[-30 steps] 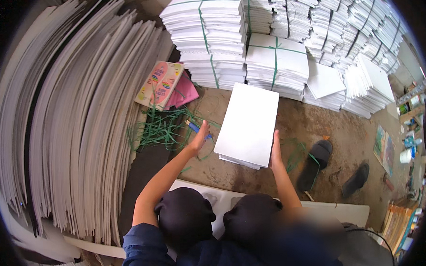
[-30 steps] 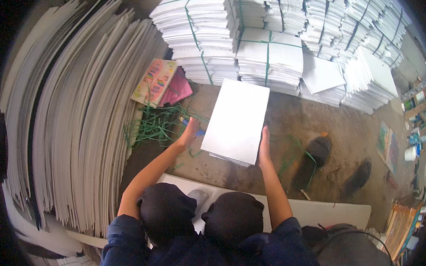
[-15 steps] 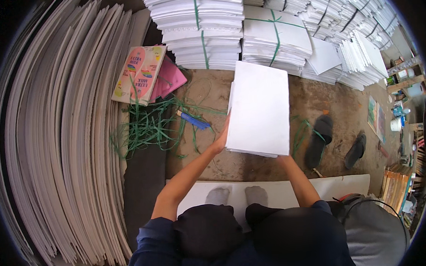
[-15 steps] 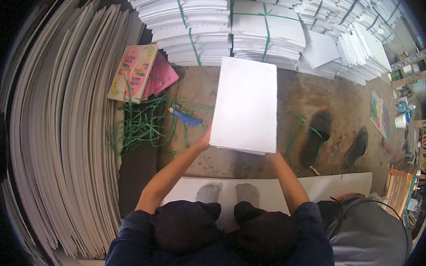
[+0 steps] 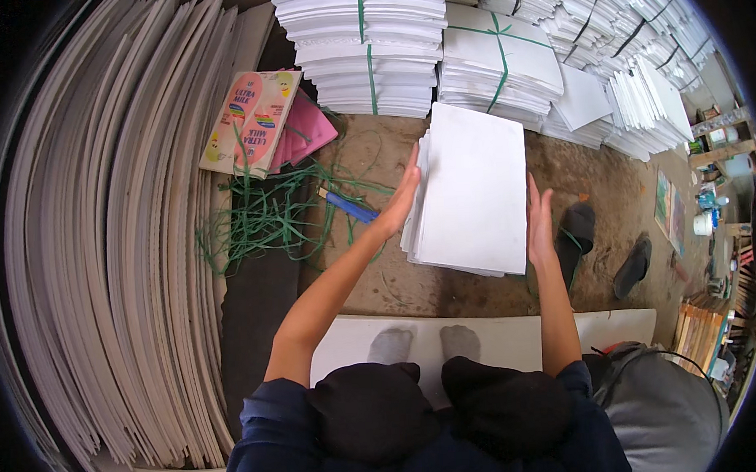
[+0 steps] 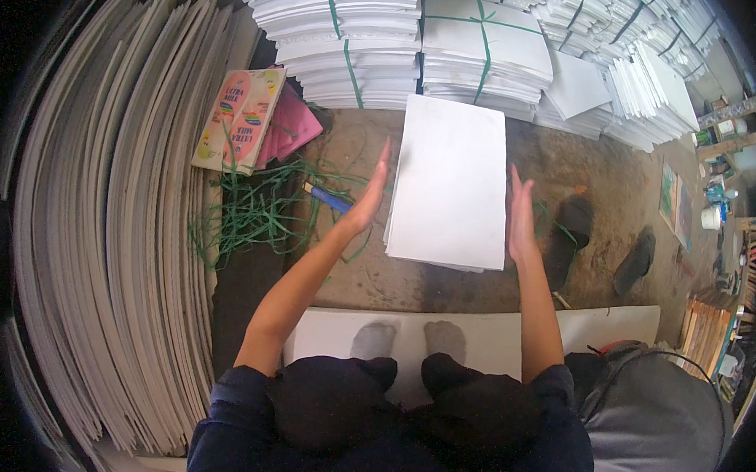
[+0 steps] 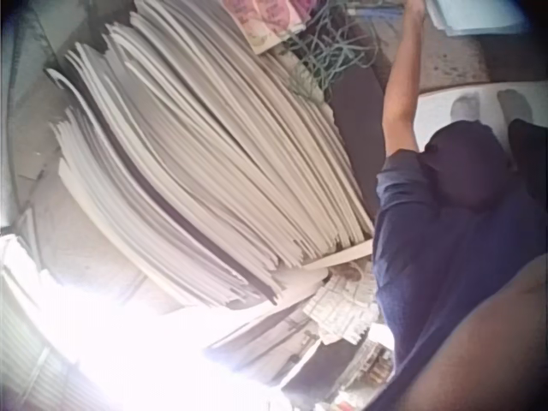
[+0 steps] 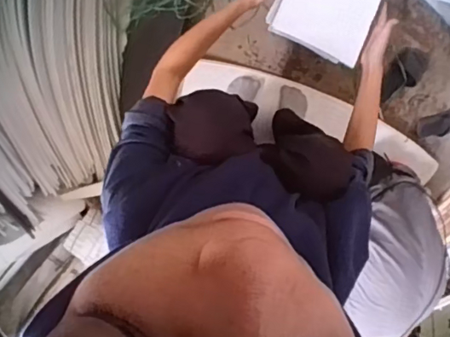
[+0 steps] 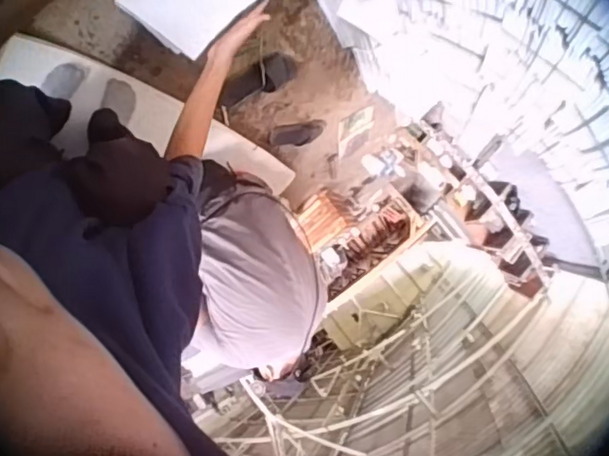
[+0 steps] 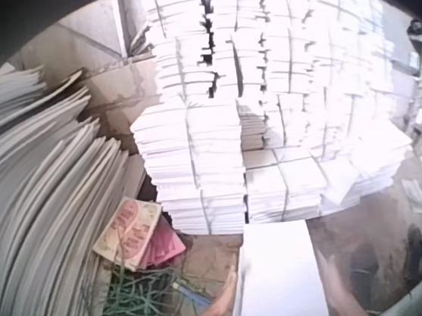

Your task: The person gathers loose white paper sheets into a neat stack on the floor. They then use green plastic strapping to wrap and tie the stack securely, cutting the excess strap with scissors and placing the finished bundle on a larger pile.

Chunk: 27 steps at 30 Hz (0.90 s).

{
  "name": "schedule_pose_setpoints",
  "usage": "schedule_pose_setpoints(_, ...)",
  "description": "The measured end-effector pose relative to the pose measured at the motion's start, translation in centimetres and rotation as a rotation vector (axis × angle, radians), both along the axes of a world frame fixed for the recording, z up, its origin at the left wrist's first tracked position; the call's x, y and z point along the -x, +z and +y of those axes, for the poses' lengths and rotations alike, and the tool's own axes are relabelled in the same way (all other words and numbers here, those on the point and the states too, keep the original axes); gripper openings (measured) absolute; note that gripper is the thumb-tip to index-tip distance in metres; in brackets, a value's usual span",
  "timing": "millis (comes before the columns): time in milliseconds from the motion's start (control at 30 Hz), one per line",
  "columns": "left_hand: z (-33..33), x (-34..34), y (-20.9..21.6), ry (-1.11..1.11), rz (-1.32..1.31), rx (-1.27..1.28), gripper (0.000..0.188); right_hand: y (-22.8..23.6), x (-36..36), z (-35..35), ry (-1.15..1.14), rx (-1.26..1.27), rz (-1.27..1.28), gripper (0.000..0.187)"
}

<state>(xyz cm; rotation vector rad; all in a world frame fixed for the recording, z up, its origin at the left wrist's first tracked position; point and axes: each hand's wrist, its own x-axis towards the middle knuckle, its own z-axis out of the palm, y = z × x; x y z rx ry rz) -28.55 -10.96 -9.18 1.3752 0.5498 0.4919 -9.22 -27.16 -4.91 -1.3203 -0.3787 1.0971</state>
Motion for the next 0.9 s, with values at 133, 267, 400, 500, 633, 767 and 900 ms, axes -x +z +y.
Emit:
schedule_pose_setpoints(133,-0.9,-1.3,1.4,0.025,0.066,-0.147,0.072,1.6,2.8,1.9,0.052,0.193,-0.201,0.075)
schedule_pose_setpoints(267,-1.0,-1.2,0.0,0.074,-0.034,0.122,0.074,-1.4,-0.1,0.7,0.066,0.091,0.012,0.078)
schedule_pose_setpoints(400,-2.0,0.3,-2.8,0.121,0.135,0.294,0.072,-5.4,-0.7,-1.2,-0.029,0.126,0.123,0.075)
schedule_pose_setpoints(500,-1.9,2.5,-12.1,-0.088,0.124,0.376,0.068,-9.0,1.2,-2.6,0.127,0.040,0.373,0.066)
schedule_pose_setpoints(633,-4.1,1.4,-16.5,-0.111,0.246,0.457,0.062,-11.9,1.9,-3.0,0.188,0.100,0.466,0.060)
schedule_pose_setpoints(767,-4.7,1.6,-17.5,-0.102,0.328,0.423,0.056,-13.4,1.7,-3.0,0.196,0.154,0.427,0.054)
schedule_pose_setpoints(900,-2.5,3.5,-18.9,0.027,0.411,0.174,0.051,-14.7,-0.4,-2.0,0.161,0.226,-0.090,0.050)
